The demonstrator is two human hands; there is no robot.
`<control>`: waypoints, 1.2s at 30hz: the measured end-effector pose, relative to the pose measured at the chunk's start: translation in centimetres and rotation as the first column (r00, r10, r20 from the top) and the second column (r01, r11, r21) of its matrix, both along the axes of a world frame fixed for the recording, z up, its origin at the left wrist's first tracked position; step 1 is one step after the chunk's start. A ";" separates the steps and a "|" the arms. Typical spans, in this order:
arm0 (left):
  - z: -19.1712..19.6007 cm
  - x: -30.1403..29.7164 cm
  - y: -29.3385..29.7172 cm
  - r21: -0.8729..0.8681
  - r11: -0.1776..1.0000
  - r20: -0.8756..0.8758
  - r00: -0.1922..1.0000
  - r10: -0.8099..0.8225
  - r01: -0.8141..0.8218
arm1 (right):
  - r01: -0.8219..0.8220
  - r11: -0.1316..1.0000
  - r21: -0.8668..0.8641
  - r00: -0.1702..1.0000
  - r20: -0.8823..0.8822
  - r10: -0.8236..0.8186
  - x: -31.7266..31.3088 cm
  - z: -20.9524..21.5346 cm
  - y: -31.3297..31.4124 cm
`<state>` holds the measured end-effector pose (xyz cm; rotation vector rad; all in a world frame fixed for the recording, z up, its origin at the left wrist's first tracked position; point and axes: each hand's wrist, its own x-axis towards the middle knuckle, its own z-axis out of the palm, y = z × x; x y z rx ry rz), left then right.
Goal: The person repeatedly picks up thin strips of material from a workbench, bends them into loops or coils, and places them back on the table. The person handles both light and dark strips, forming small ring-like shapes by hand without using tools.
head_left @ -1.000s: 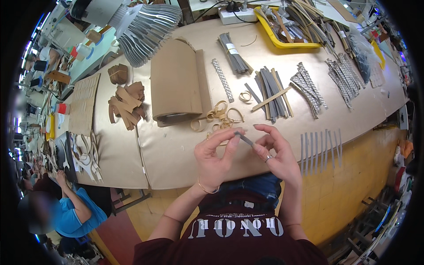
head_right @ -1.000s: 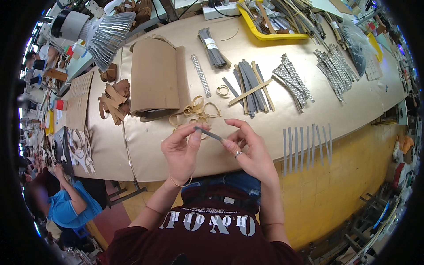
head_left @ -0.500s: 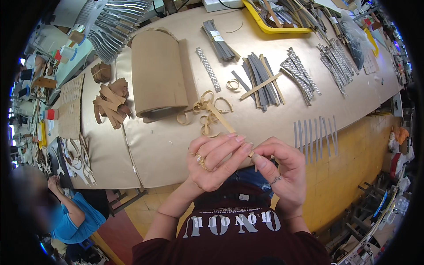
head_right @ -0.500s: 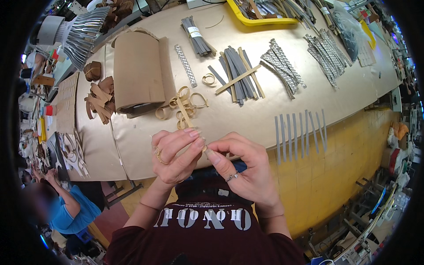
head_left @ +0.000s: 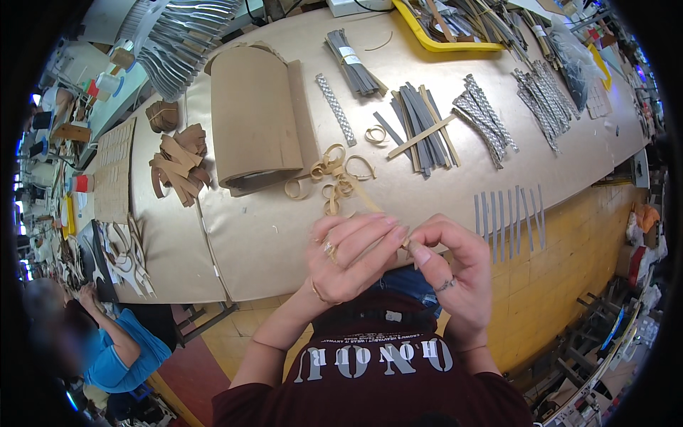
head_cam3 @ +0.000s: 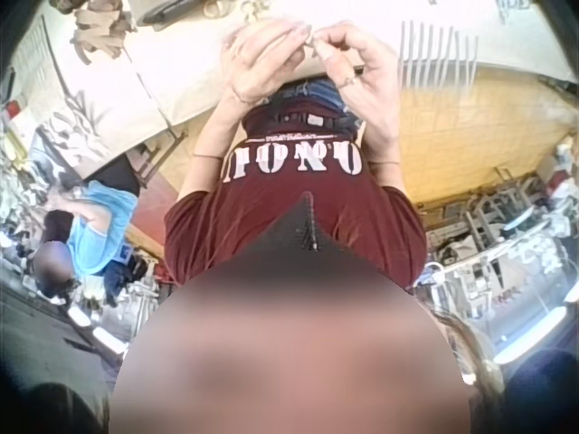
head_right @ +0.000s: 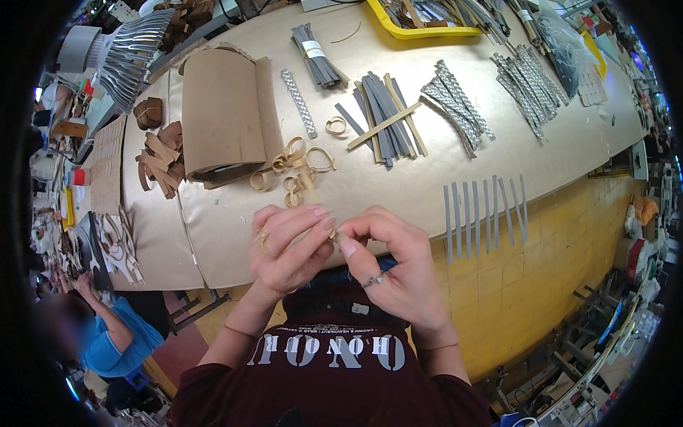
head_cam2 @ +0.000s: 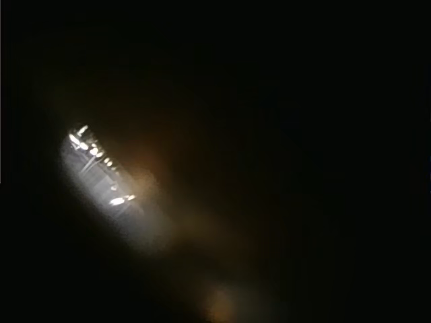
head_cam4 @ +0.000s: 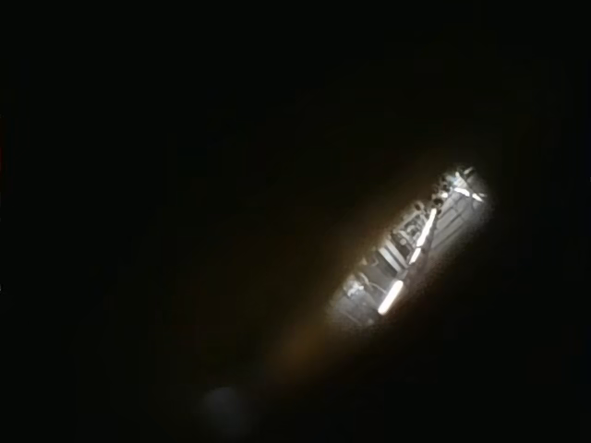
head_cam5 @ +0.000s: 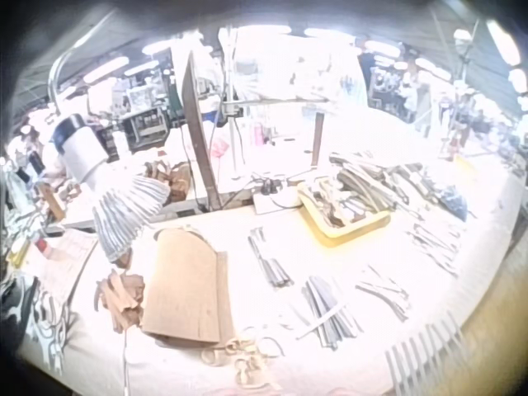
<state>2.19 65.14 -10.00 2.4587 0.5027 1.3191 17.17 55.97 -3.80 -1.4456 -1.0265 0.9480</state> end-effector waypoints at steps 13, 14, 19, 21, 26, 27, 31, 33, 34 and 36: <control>0.3 -0.2 1.3 0.019 0.994 0.016 0.994 -0.108 0.107 | -0.007 0.999 0.046 0.988 0.157 0.000 -0.3 -0.2 0.2; 0.4 -0.2 1.3 0.028 0.994 0.011 0.994 -0.110 0.110 | -0.005 0.999 0.038 0.985 0.175 -0.002 -0.3 -0.2 0.2; 0.7 -0.2 1.3 0.062 0.993 -0.020 0.995 -0.096 0.097 | 0.020 1.000 0.010 0.989 0.148 -0.021 -0.3 -0.3 0.2; 0.8 -0.2 1.3 0.053 0.993 -0.017 0.994 -0.107 0.108 | 0.025 1.000 -0.006 0.990 0.140 -0.024 -0.2 -0.4 0.2; 0.8 -0.2 0.7 -0.245 0.949 0.079 0.980 -0.184 0.198 | 0.024 1.000 -0.017 0.989 0.145 -0.021 -0.2 -0.8 0.4; 0.8 -0.2 0.4 -0.350 0.910 0.130 0.973 -0.190 0.224 | -0.003 1.000 0.004 0.984 0.178 0.002 -0.1 -0.8 0.5; 0.8 -0.3 -0.2 -0.669 0.708 0.225 0.970 -0.095 0.225 | -0.085 0.995 0.058 0.939 0.337 0.060 0.0 -0.8 0.8; 0.9 -0.4 -0.1 -0.730 0.646 0.219 0.971 -0.091 0.225 | -0.097 0.993 0.067 0.924 0.377 0.065 -0.1 -0.8 0.9; 0.9 -0.4 0.0 -0.757 0.615 0.218 0.973 -0.080 0.221 | -0.094 0.993 0.069 0.927 0.371 0.062 -0.2 -0.9 1.0; 1.1 -0.5 0.0 -0.764 0.586 0.256 0.960 -0.112 0.272 | -0.071 0.995 0.073 0.935 0.351 0.041 -0.3 -0.9 1.0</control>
